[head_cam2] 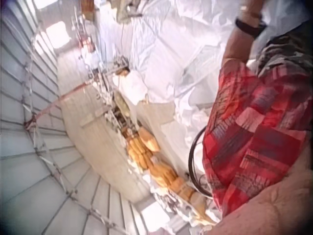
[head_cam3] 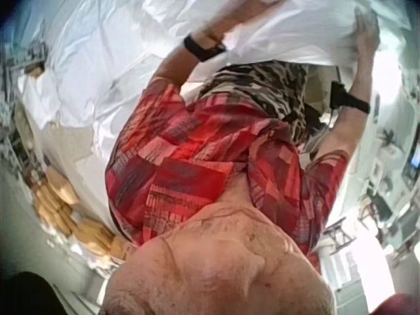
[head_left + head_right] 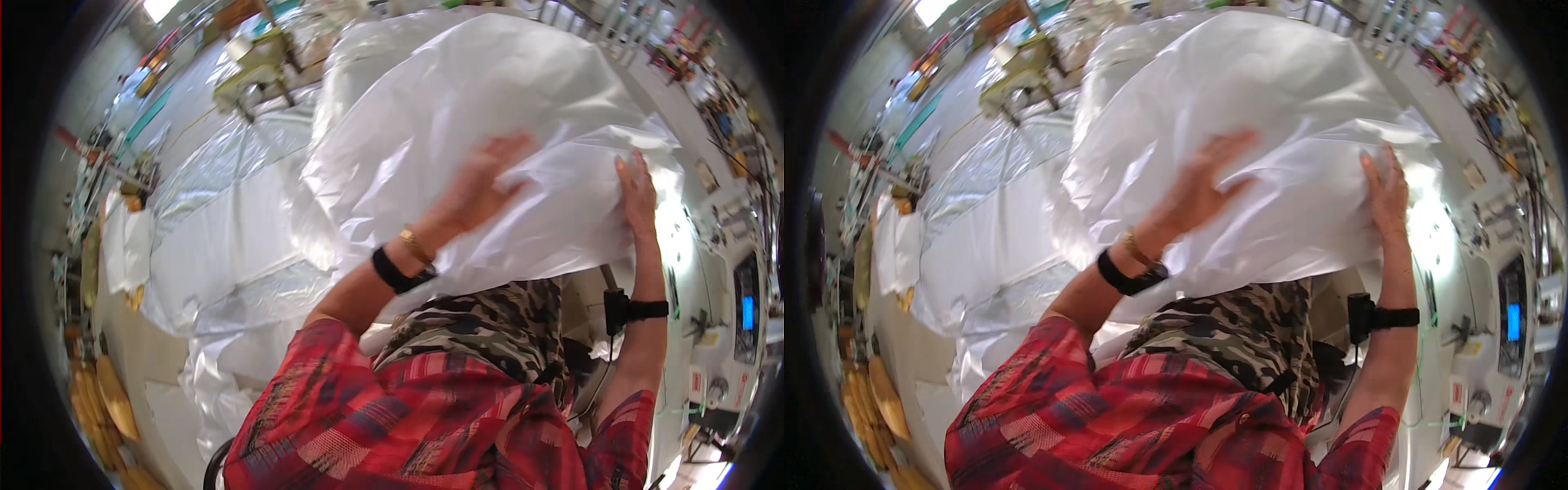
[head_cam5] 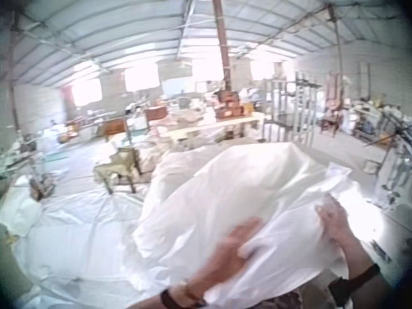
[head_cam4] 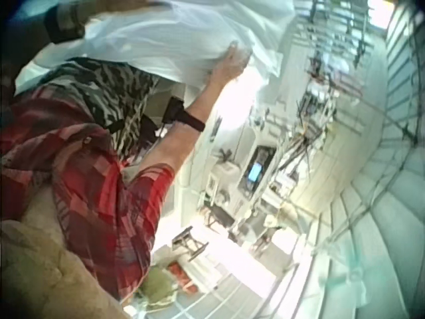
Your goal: The recorder uses an industrial sewing machine to sew the edges of large white plastic sheets and then organizes and folds the material.
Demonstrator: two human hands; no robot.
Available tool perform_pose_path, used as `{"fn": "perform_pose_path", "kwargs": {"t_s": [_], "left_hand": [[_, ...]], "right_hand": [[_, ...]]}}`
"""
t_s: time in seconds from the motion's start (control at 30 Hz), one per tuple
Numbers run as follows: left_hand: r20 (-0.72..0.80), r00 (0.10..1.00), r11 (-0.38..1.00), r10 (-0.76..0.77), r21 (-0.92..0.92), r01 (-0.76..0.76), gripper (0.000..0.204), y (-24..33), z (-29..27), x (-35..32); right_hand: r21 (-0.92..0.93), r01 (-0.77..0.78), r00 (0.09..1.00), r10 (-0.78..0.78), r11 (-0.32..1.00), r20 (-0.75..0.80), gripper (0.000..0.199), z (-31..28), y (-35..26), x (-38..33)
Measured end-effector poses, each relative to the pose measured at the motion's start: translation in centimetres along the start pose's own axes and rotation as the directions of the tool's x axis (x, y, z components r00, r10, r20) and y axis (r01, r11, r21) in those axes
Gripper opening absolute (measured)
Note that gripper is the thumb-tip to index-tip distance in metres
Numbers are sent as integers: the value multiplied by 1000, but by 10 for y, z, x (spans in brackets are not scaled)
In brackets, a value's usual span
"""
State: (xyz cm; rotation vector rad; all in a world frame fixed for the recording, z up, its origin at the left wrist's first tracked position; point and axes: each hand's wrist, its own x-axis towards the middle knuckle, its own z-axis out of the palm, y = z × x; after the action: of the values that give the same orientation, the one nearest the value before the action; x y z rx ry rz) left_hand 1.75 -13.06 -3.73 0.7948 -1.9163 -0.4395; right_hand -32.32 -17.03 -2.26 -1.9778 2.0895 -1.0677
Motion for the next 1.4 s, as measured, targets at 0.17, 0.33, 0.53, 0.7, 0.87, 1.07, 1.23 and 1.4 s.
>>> {"fn": "perform_pose_path", "kwargs": {"t_s": [0.17, 0.33, 0.53, 0.7, 0.87, 1.07, 1.23, 1.4], "left_hand": [[-463, 657, 498, -596, 428, 754, 115, -166, -108, -100], [38, 510, 508, -860, -38, 860, 108, -246, -71, -202], [503, 401, -305, -766, -833, 462, 67, -165, 59, -157], [377, 641, -49, -669, -882, 468, 54, -75, 59, -91], [192, 708, 444, -680, -660, 606, 47, -58, -1, -92], [-144, 583, 601, -799, -182, 778, 40, -62, -149, -200], [-441, 384, 359, -812, 142, 922, 35, -41, -264, -314], [-719, 193, 38, -668, 227, 973, 30, 2, -381, -439]], "right_hand": [[-34, 42, 998, -43, 999, -39, 78, 24, 16, 10], [111, 18, 999, -23, 994, 49, 69, 17, 9, 15], [-99, 212, 951, -181, 972, 252, 79, 22, -42, -38], [87, 353, 619, -302, 931, 725, 73, 53, -111, -129], [485, 402, 275, -608, 777, 745, 47, 45, -169, -163], [614, 199, 797, -491, 764, 352, 31, -14, -161, -91], [381, 223, 954, -282, 897, 105, 36, -14, -83, -42], [217, 65, 992, -86, 974, 90, 40, -5, -8, -31]]}}
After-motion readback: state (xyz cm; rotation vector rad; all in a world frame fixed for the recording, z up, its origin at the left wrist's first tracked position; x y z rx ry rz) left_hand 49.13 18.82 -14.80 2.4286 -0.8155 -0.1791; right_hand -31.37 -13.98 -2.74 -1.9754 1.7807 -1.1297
